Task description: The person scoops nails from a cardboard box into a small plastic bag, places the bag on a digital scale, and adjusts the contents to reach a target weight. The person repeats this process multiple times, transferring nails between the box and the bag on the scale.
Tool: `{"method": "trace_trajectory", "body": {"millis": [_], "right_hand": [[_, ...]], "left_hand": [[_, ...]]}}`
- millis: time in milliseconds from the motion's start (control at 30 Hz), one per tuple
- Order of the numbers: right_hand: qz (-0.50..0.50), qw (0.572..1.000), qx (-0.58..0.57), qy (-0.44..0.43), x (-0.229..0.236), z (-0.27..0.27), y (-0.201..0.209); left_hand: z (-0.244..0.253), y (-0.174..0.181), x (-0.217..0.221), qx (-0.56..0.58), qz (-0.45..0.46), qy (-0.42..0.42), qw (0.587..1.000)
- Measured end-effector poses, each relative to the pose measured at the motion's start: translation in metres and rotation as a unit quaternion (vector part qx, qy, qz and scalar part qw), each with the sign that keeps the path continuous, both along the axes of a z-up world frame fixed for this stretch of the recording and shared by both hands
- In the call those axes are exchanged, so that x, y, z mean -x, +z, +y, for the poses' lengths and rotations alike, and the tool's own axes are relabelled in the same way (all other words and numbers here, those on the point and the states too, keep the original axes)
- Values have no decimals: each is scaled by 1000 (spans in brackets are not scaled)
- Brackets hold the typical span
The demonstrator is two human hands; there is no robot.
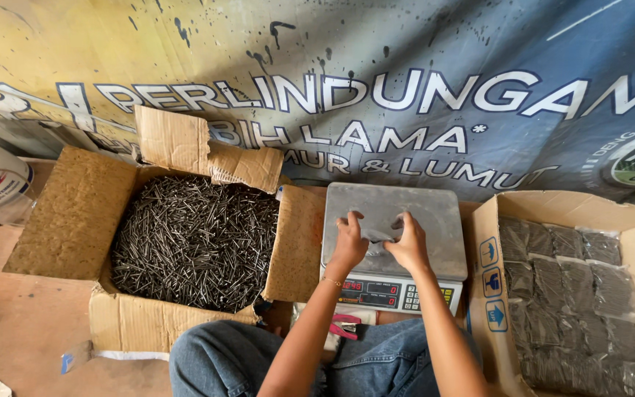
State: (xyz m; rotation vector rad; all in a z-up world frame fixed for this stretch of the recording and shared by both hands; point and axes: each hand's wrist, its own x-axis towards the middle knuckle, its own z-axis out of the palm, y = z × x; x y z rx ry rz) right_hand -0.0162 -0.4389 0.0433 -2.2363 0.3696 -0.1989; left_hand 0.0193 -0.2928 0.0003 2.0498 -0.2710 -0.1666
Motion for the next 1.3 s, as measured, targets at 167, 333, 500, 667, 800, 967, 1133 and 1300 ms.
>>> {"method": "trace_trajectory", "body": {"millis": [167,333,500,667,800,967,1133,1300], "right_hand": [[42,996,78,29,-5,-1,34],[55,996,22,63,-12,-6,40],[44,985,87,141,-13,10,59],[36,976,107,188,-7,25,88],[25,949,207,235,-13,22,78],[60,930,234,278,-24,17,66],[88,911,260,307,-26,18,56],[162,880,268,357,-24,28,83]], "left_hand": [[13,44,-8,-59,-48,-25,997],[21,61,-14,-147,-87,-37,985],[15,12,-32,-245,-51,-80,965],[18,-6,-42,-212,-45,-61,974],[18,-8,-40,-176,-17,-40,983],[22,6,-41,-145,-26,-41,988],[22,-7,-39,-145,-26,-24,989],[30,14,-29,-58,-147,-56,986]]}}
